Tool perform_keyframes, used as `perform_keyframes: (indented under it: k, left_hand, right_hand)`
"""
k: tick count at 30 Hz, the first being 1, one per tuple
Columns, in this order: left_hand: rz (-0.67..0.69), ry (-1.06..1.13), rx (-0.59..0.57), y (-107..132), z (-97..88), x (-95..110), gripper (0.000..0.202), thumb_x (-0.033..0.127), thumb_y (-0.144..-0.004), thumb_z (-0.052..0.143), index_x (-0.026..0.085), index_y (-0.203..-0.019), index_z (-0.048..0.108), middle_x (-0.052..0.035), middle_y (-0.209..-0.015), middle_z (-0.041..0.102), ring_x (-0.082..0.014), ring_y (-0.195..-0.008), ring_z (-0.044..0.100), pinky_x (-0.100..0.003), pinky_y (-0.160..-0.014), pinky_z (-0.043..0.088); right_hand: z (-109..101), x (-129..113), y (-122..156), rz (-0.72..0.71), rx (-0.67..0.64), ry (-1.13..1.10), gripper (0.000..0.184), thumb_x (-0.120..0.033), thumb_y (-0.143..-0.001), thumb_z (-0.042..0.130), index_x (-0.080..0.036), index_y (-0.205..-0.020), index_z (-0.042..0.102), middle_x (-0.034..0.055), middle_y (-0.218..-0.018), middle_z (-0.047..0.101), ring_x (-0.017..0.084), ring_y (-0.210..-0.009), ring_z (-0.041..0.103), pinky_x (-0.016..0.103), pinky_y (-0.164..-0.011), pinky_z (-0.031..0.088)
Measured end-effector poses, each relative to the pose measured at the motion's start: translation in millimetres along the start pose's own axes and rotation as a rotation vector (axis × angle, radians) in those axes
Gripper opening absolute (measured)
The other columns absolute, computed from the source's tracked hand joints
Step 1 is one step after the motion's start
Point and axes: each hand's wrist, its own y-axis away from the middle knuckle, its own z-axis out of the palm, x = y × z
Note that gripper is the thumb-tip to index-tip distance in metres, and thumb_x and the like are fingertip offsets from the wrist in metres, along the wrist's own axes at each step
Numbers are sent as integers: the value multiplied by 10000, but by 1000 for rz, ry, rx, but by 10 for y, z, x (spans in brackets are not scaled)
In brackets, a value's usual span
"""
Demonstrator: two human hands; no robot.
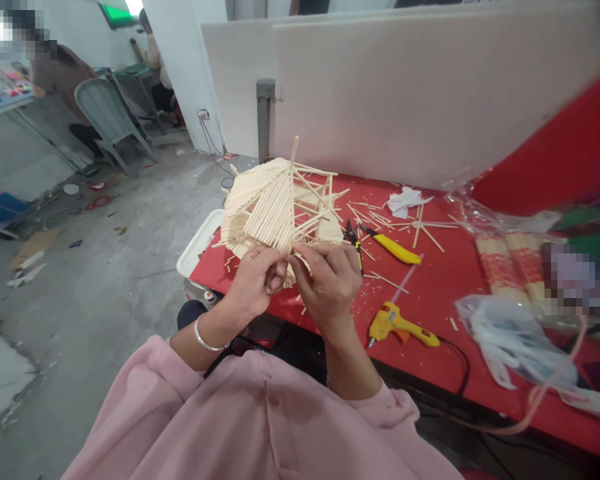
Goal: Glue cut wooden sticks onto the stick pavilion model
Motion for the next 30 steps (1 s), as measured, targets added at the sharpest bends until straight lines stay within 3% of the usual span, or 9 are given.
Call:
perform_keyframes:
  k: [30]
  left_hand:
    - [21, 16, 53, -11, -6, -1, 335, 303, -637, 763, 185, -592, 453, 60, -495, 507, -25, -361, 385, -174, -368, 215]
  right_hand:
    - [6, -23, -40, -7, 7, 32, 159, -253, -894, 715, -214, -1049, 710, 33, -829, 686, 160, -797, 615, 318, -782, 481]
